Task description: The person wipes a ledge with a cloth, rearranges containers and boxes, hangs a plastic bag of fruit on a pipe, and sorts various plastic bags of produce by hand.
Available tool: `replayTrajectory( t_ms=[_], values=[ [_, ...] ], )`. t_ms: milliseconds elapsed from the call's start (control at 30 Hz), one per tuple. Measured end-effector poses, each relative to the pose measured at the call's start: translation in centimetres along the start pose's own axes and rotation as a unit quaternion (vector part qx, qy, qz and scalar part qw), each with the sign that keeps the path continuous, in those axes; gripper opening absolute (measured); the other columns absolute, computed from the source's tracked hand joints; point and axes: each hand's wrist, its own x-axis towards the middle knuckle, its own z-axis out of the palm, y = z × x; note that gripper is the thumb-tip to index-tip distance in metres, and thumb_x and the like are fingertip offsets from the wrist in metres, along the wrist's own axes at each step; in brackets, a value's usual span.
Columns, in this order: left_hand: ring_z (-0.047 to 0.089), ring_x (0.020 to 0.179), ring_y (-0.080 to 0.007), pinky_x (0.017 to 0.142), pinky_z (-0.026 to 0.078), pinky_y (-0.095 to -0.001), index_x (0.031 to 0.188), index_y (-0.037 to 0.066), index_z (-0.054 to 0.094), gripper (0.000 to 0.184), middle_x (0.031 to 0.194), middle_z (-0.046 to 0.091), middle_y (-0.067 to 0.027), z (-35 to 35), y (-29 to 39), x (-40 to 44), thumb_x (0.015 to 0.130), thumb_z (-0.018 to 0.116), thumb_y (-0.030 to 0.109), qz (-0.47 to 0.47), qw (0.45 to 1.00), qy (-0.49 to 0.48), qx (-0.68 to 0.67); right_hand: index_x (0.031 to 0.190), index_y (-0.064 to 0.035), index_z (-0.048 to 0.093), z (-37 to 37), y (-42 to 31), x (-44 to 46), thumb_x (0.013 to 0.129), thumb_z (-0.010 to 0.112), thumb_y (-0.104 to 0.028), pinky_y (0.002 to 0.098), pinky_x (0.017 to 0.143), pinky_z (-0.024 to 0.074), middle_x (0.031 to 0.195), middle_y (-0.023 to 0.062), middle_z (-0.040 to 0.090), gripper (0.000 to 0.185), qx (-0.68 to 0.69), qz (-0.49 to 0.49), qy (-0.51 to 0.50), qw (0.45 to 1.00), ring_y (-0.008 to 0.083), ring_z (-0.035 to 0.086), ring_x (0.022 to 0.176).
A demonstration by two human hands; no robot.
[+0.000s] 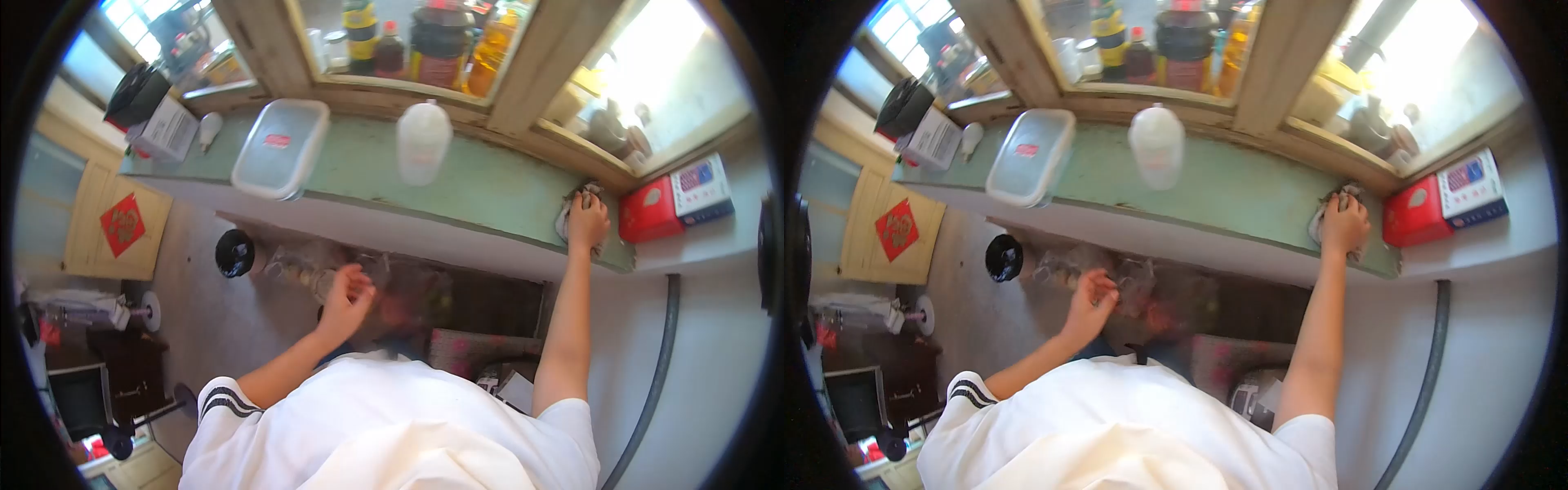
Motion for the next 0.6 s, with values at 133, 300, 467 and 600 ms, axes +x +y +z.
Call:
replayTrajectory(
  t_ms=[133, 300, 467, 600],
  values=[
    [0.056, 0.097, -0.0170, 0.082, 0.045, -0.0284, 0.121, 0.002, 0.043, 0.042, 0.109, 0.057, -0.0096, -8.2, 1.8, 3.9, 0.092, 0.057, 0.029, -0.060, 0.977, 0.132, -0.153, 0.108, -0.0130, 0.066, -0.7, -7.0, -5.3, 0.083, 0.060, -0.038, 0.0444, 0.088, 0.0429, 0.117, 0.0090, 0.059, 0.036, 0.033, -0.042, 0.011, 0.999, 0.0354, 0.053, 0.103],
    [0.059, 0.097, -0.0196, 0.079, 0.048, -0.0301, 0.118, 0.001, 0.045, 0.056, 0.110, 0.059, -0.0144, -15.6, 4.5, 10.0, 0.092, 0.052, 0.050, -0.129, 0.937, 0.077, -0.316, 0.103, -0.0105, 0.067, -0.4, -14.7, -9.0, 0.081, 0.064, -0.029, 0.0464, 0.083, 0.0435, 0.105, 0.0094, 0.062, 0.029, 0.138, -0.128, 0.037, 0.981, 0.0358, 0.054, 0.099],
    [0.064, 0.086, -0.0220, 0.072, 0.051, -0.0308, 0.118, 0.002, 0.047, 0.058, 0.098, 0.065, -0.0145, -18.1, 6.2, 13.1, 0.089, 0.056, 0.051, -0.216, 0.929, -0.025, -0.301, 0.103, -0.0092, 0.067, -0.4, -19.7, -11.0, 0.087, 0.055, -0.033, 0.0431, 0.089, 0.0400, 0.109, 0.0102, 0.063, 0.031, 0.127, -0.110, 0.040, 0.985, 0.0316, 0.054, 0.100],
    [0.065, 0.086, -0.0215, 0.071, 0.052, -0.0301, 0.116, 0.003, 0.051, 0.053, 0.098, 0.066, -0.0154, -19.2, 7.9, 13.9, 0.087, 0.060, 0.047, -0.259, 0.908, -0.100, -0.315, 0.103, -0.0081, 0.066, -1.2, -21.2, -11.7, 0.086, 0.055, -0.029, 0.0436, 0.090, 0.0397, 0.106, 0.0102, 0.063, 0.028, 0.059, -0.191, -0.002, 0.980, 0.0314, 0.054, 0.099]
  ],
)
